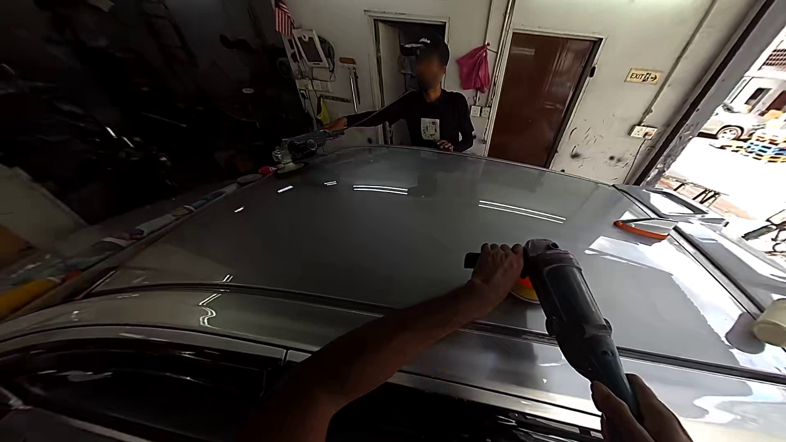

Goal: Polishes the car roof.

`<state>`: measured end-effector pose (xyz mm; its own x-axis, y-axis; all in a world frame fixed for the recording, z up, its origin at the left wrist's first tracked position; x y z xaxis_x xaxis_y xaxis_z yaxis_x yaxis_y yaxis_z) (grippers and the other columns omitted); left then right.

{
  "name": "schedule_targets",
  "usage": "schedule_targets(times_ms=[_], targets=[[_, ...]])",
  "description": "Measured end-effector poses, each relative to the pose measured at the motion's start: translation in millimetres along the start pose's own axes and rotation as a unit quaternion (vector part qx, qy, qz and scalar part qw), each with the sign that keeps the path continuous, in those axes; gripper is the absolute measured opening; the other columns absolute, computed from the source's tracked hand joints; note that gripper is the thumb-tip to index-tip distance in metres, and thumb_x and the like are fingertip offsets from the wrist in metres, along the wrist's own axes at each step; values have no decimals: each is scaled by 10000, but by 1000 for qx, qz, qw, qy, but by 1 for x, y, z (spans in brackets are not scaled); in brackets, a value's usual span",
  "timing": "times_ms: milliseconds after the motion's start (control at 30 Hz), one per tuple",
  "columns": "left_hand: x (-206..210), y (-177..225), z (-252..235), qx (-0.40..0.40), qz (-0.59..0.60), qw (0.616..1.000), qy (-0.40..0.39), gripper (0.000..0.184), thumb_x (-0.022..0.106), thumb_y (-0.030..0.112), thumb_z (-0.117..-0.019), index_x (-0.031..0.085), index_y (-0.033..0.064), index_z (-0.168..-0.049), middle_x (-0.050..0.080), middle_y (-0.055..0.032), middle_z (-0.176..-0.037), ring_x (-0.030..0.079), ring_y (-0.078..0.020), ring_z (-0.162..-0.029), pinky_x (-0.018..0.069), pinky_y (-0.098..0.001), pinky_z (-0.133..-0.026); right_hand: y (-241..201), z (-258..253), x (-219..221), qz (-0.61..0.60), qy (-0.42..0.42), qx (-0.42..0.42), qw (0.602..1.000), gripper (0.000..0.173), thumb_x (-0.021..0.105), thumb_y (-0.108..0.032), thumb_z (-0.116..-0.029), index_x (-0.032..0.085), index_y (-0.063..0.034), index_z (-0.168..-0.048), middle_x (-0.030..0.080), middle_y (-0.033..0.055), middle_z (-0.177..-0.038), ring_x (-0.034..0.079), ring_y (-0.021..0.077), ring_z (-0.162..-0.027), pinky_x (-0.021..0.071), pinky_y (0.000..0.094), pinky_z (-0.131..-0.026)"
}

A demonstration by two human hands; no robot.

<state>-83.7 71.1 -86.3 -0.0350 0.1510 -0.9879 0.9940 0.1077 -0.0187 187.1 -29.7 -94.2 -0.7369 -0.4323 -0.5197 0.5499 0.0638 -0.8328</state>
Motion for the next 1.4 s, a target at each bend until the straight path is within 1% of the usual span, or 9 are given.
schedule_targets(times_ms=[233,333,500,633,833,967,1067,1233,1400], targets=[[-14,-111,95,-119,-113,986,0,312,558,70,-1027,552,-28,-1323,688,-198,-1034,688,-368,-935,534,-471,-859,-44,-14,66,36,-126,-84,988,409,499,-493,-1036,523,-113,-1188,599,27,-695,614,174,-492,568,381,-470],[-13,-152,133,-157,-119,980,11,375,674,162,-989,571,-45,-1283,689,-203,-1000,693,-385,-915,552,-501,-829,-63,-20,94,62,-162,-128,977,430,499,-507,-1036,525,-111,-1202,589,19,-714,613,160,-532,559,368,-522],[-11,-170,170,-194,-156,968,18,369,709,198,-964,601,-66,-1199,690,-204,-903,707,-376,-835,564,-491,-762,-63,-15,111,75,-190,-157,966,476,499,-513,-1034,524,-85,-1240,608,39,-754,644,183,-628,561,390,-596],[-9,-138,160,-171,-165,971,18,360,701,211,-968,609,-59,-1188,687,-185,-874,707,-352,-800,565,-463,-732,-43,0,86,81,-159,-153,972,475,509,-483,-1039,531,-54,-1241,617,56,-750,650,201,-655,551,408,-614],[-9,-49,96,-67,-136,988,-7,425,676,229,-993,563,-56,-1288,694,-197,-978,696,-362,-882,550,-471,-819,4,24,24,52,-70,-96,991,448,524,-463,-1045,537,-52,-1223,620,51,-729,635,185,-575,561,404,-555],[-7,26,38,8,-119,993,-9,298,548,96,-1033,563,-61,-1286,689,-210,-1001,692,-372,-902,542,-473,-826,42,33,-18,12,2,-37,999,441,518,-488,-1039,536,-81,-1207,616,37,-714,620,181,-519,565,397,-494],[-8,88,-2,57,-109,992,-39,290,479,22,-1039,524,-49,-1316,675,-217,-1051,683,-372,-955,528,-470,-847,70,38,-48,-15,63,2,998,445,513,-507,-1026,544,-94,-1189,612,45,-691,608,202,-485,556,416,-451],[-2,176,-57,125,-54,990,-42,332,477,-21,-1023,510,-39,-1352,666,-241,-1091,668,-391,-1022,516,-503,-872,92,42,-91,-69,129,58,987,405,496,-471,-1031,539,-89,-1160,588,50,-687,576,203,-458,529,397,-407],[4,224,-89,168,-17,985,-39,308,477,-18,-1024,539,-18,-1325,669,-235,-1085,673,-382,-1024,532,-493,-843,105,38,-117,-93,156,83,980,354,490,-422,-1041,528,-83,-1134,579,35,-679,572,186,-450,535,378,-399]])
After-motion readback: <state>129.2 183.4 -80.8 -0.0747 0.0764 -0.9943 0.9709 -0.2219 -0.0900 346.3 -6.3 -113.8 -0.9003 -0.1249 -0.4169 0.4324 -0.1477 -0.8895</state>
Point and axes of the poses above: each hand's wrist, its own z-axis away from the middle knuckle, its own x-axis out of the palm, y = z × x, the point moved 1 cm from there along -z, towards the middle knuckle
